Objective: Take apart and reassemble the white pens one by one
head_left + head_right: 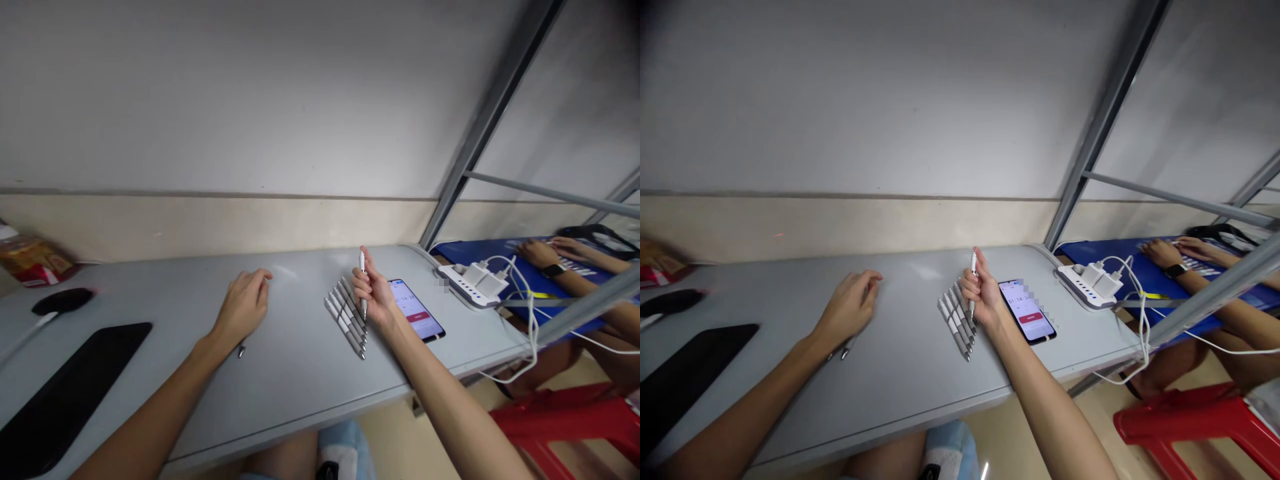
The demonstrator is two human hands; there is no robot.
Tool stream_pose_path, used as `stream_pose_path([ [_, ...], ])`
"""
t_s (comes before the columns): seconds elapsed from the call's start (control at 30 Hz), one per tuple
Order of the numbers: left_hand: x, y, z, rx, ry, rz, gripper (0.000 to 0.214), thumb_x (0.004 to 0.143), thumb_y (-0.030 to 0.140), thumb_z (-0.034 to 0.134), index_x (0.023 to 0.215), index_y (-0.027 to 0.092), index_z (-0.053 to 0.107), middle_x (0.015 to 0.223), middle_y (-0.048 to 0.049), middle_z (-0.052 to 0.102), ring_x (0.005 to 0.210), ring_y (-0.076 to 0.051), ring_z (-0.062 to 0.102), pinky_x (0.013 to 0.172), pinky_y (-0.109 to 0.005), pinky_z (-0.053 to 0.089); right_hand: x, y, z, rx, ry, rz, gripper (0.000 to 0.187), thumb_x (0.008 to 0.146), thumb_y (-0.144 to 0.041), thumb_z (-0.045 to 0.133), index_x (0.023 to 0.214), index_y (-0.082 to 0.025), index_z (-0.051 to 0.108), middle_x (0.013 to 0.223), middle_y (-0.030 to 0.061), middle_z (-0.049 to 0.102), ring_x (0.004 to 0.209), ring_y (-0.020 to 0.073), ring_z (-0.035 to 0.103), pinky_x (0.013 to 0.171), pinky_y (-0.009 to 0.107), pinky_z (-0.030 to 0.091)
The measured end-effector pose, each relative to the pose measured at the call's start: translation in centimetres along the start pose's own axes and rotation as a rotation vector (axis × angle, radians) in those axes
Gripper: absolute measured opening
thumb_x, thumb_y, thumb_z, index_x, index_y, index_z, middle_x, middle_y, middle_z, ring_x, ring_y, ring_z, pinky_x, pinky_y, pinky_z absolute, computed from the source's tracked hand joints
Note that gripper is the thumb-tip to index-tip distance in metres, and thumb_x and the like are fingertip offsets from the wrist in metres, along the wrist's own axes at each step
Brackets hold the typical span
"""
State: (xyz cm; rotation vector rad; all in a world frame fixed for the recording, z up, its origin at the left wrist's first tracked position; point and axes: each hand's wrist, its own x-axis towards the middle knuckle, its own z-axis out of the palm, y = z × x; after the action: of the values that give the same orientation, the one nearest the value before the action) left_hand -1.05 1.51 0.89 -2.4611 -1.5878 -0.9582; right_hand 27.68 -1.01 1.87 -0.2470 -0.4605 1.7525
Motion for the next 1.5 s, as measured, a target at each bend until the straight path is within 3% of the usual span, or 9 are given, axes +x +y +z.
stream_pose_path([
  [0.23,0.1,-1.0,0.0,-0.031,-0.018,-0.055,0.018,0.086,0.019,0.043,0.098,0.021,0.056,0.082,-0.0054,0.059,0.085,-0.024,0.057,0.076,-0.036,0.044,0.1,0.0,-0.1,-0.051,-0.014,-0.012,0.029,0.096,-0.02,0.046,0.119,-0.036,0.051,0.06,-0.0078,0.028,0.042,0.0049,0.022,0.037,0.014,0.01],
  [0.6,0.1,-1.6,0.1,-0.001,-0.008,-0.006,0.014,0.08,0.016,0.05,0.092,0.021,0.056,0.087,-0.0052,0.062,0.086,-0.024,0.054,0.078,-0.035,0.041,0.1,0.1,-0.4,-0.113,-0.022,-0.002,0.027,0.095,-0.023,0.049,0.118,-0.037,0.053,0.06,-0.0078,0.028,0.042,0.0048,0.023,0.037,0.012,0.013],
  [1.1,0.1,-1.8,-0.1,0.066,-0.064,-0.054,0.016,0.078,0.017,0.05,0.092,0.022,0.055,0.077,-0.0017,0.062,0.077,-0.021,0.055,0.07,-0.032,0.039,0.3,0.2,-0.6,-0.175,-0.017,-0.032,0.026,0.092,-0.025,0.053,0.116,-0.037,0.052,0.059,-0.0083,0.029,0.041,0.0047,0.022,0.036,0.012,0.013],
  [1.33,0.3,-1.5,-0.4,0.021,-0.085,-0.099,0.015,0.074,0.019,0.053,0.088,0.023,0.054,0.075,-0.0008,0.062,0.078,-0.021,0.057,0.071,-0.032,0.04,0.2,0.3,-0.2,-0.253,-0.025,-0.071,0.043,0.092,-0.024,0.054,0.13,-0.041,0.044,0.059,-0.0084,0.032,0.041,0.005,0.025,0.036,0.011,0.016],
  [1.5,0.5,-0.9,-0.7,-0.08,-0.092,-0.139,0.015,0.067,0.02,0.057,0.082,0.023,0.053,0.074,-0.0002,0.064,0.076,-0.021,0.058,0.067,-0.031,0.041,0.2,0.3,0.0,-0.267,0.005,-0.059,0.044,0.09,-0.025,0.056,0.13,-0.039,0.044,0.059,-0.0086,0.033,0.041,0.0052,0.026,0.036,0.012,0.016],
])
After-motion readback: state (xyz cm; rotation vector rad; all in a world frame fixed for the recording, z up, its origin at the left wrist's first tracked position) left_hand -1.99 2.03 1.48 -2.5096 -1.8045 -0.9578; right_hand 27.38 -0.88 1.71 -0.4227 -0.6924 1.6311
